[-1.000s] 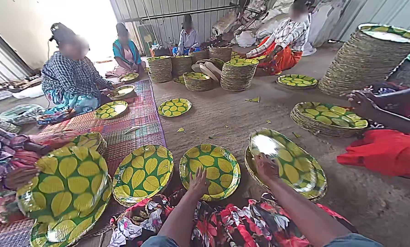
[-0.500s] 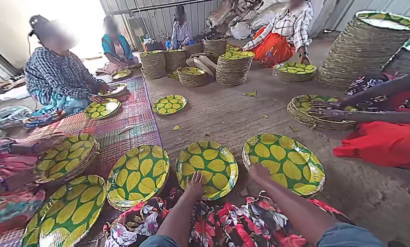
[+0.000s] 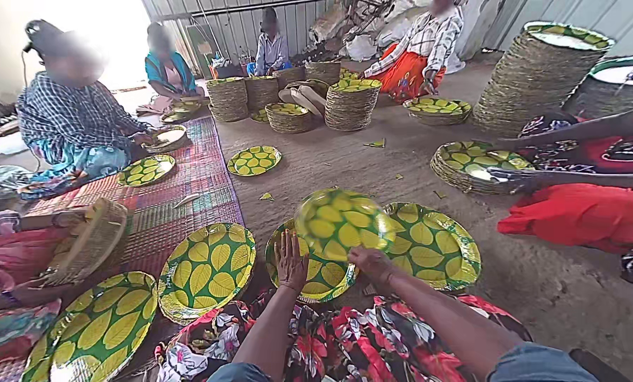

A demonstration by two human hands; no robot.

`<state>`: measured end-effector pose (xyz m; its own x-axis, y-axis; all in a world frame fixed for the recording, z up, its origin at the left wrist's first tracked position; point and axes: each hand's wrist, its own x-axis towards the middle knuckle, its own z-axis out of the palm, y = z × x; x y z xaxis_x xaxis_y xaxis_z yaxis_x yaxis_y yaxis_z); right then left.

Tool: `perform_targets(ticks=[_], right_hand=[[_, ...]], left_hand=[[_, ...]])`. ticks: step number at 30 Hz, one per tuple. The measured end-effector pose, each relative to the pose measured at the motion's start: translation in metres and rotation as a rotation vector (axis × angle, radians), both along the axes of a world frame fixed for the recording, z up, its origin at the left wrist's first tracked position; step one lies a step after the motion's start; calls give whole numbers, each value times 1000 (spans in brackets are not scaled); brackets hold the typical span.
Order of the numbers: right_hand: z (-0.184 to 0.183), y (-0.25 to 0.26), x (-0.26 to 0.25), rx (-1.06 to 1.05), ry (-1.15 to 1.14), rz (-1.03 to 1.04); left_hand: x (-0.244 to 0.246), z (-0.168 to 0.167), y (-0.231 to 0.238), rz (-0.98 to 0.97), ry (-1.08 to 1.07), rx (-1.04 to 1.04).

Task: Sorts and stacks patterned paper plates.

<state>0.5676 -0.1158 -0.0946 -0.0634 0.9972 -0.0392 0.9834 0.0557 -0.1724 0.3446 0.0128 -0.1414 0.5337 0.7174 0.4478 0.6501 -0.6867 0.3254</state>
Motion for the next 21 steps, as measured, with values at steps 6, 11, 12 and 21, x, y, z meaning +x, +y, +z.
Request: perform_targets(ticks=[6,11,12,21], right_hand=[[-25,10,13,-321,-48,-165],[-17,10,34,-402,30,-769],[-18,11,34,-475,3,-798],[-1,5,44,-87,-15,-747]], left_hand=[[-10,-20,-9,-202,673,-636],[-3,-18,-5,-208,734,-661],[-3,-18,-5,-208,733,-659],[-5,-15,-4,-174,516,-614]])
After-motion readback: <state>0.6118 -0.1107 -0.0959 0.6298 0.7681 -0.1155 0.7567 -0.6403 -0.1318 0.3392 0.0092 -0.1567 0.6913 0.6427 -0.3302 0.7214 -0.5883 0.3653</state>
